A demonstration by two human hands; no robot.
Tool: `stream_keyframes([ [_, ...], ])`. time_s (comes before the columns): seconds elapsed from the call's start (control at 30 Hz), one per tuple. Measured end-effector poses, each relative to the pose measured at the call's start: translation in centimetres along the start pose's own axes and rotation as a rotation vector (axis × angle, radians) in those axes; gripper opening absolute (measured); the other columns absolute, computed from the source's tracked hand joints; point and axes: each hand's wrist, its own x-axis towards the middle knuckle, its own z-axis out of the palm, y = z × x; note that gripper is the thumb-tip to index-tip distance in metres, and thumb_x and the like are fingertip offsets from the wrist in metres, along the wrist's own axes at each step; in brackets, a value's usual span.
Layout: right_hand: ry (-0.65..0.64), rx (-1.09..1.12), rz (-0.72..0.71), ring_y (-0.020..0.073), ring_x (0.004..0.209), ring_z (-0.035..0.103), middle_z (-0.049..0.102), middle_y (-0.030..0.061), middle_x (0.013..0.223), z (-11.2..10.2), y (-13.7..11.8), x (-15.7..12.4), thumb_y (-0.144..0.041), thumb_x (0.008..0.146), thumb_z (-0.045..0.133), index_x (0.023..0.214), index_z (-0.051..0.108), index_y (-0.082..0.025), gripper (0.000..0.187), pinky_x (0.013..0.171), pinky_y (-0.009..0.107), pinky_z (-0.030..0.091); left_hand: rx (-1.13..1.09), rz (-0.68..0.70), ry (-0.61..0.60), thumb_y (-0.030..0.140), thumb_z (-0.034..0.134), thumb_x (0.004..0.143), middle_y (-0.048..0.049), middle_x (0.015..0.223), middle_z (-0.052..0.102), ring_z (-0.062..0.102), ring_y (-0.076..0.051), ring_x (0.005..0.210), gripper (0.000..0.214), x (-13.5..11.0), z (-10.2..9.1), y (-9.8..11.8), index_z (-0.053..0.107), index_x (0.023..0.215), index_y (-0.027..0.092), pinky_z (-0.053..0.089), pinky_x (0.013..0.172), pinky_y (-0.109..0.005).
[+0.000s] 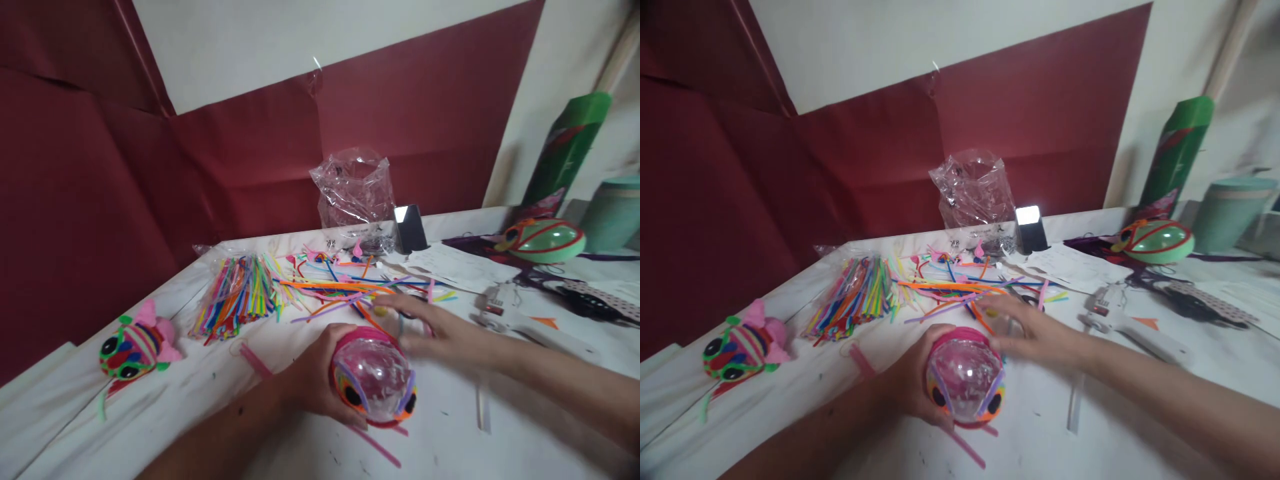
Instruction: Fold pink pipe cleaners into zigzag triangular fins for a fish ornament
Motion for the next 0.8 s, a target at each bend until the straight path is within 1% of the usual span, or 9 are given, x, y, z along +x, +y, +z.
stream_keyframes([
  [0.07, 0.069, -0.192, 0.143, 0.0278, 0.111, 0.052, 0.056, 0.0122, 0.122, 0.0, 1.2, 2.7, -0.048, 0.082, 0.046, 0.125, 0.05, -0.019, 0.051, 0.094, 0.041, 0.04, -0.006, -0.015, 0.006, 0.034, 0.086, 0.035, -0.0164, 0.13, 0.039, 0.042, -0.035, 0.117, 0.113, 0.0, -0.1, 0.1, 0.028, 0.131, 0.021, 0.033, 0.1, -0.045],
  [0.13, 0.068, -0.447, 0.192, 0.0294, 0.113, 0.048, 0.052, 0.0168, 0.126, 1.0, 2.4, 5.2, -0.051, 0.078, 0.049, 0.129, 0.043, -0.013, 0.064, 0.093, 0.041, 0.039, 0.002, -0.01, 0.014, 0.034, 0.086, 0.033, -0.0166, 0.13, 0.039, 0.042, -0.036, 0.117, 0.114, 0.0, -0.1, 0.2, 0.028, 0.13, 0.021, 0.032, 0.1, -0.046],
  [0.2, 0.056, -0.515, 0.198, 0.0337, 0.116, 0.044, 0.05, 0.0191, 0.128, 2.5, 3.4, 7.2, -0.05, 0.071, 0.057, 0.131, 0.041, -0.012, 0.072, 0.094, 0.047, 0.034, 0.023, -0.007, 0.019, 0.036, 0.086, 0.032, -0.0165, 0.13, 0.039, 0.041, -0.035, 0.117, 0.115, 0.0, -0.2, 0.3, 0.029, 0.13, 0.02, 0.033, 0.1, -0.046],
  [0.23, 0.047, -0.534, 0.202, 0.0348, 0.114, 0.046, 0.054, 0.0198, 0.122, 3.2, 3.7, 8.1, -0.046, 0.07, 0.059, 0.128, 0.044, -0.011, 0.068, 0.092, 0.048, 0.034, 0.039, -0.013, 0.021, 0.036, 0.086, 0.031, -0.0164, 0.129, 0.039, 0.041, -0.035, 0.117, 0.115, 0.0, -0.3, 0.4, 0.029, 0.13, 0.02, 0.033, 0.1, -0.046],
  [0.33, 0.044, -0.566, 0.232, 0.0326, 0.095, 0.057, 0.067, 0.0191, 0.095, 4.2, 4.4, 9.9, -0.029, 0.074, 0.056, 0.098, 0.063, -0.011, 0.032, 0.085, 0.043, 0.037, 0.067, -0.036, 0.025, 0.038, 0.086, 0.032, -0.0157, 0.129, 0.039, 0.042, -0.033, 0.117, 0.114, 0.0, -0.4, 0.6, 0.03, 0.129, 0.02, 0.034, 0.1, -0.045],
  [0.4, 0.063, -0.572, 0.257, 0.0273, 0.084, 0.061, 0.069, 0.0158, 0.085, 3.6, 4.8, 10.7, -0.024, 0.076, 0.051, 0.083, 0.065, -0.013, 0.018, 0.077, 0.034, 0.039, 0.064, -0.038, 0.029, 0.038, 0.086, 0.032, -0.0151, 0.128, 0.04, 0.043, -0.033, 0.116, 0.114, 0.0, -0.5, 0.6, 0.03, 0.129, 0.021, 0.035, 0.099, -0.044],
  [0.5, 0.145, -0.564, 0.311, 0.0212, 0.073, 0.062, 0.069, 0.0117, 0.083, 1.4, 5.3, 11.6, -0.021, 0.08, 0.044, 0.087, 0.061, -0.016, 0.019, 0.064, 0.026, 0.039, 0.033, -0.044, 0.032, 0.037, 0.086, 0.032, -0.0149, 0.129, 0.04, 0.043, -0.033, 0.116, 0.113, 0.0, -0.5, 0.5, 0.03, 0.129, 0.022, 0.035, 0.099, -0.044],
  [0.63, 0.256, -0.538, 0.358, 0.0186, 0.062, 0.058, 0.066, 0.0082, 0.073, -1.8, 5.7, 12.3, -0.019, 0.08, 0.041, 0.083, 0.058, -0.017, 0.018, 0.056, 0.025, 0.037, -0.075, -0.099, 0.03, 0.033, 0.086, 0.034, -0.0149, 0.13, 0.041, 0.045, -0.031, 0.116, 0.11, 0.1, -0.4, 0.7, 0.031, 0.129, 0.021, 0.037, 0.098, -0.042],
  [0.8, 0.357, -0.48, 0.36, 0.0163, 0.058, 0.054, 0.061, 0.004, 0.064, -3.9, 6.1, 12.2, -0.018, 0.075, 0.043, 0.075, 0.056, -0.018, 0.012, 0.052, 0.023, 0.037, -0.13, -0.145, 0.064, 0.03, 0.086, 0.033, -0.0144, 0.129, 0.043, 0.045, -0.031, 0.115, 0.111, 0.1, -0.4, 0.8, 0.031, 0.129, 0.02, 0.037, 0.098, -0.041],
])
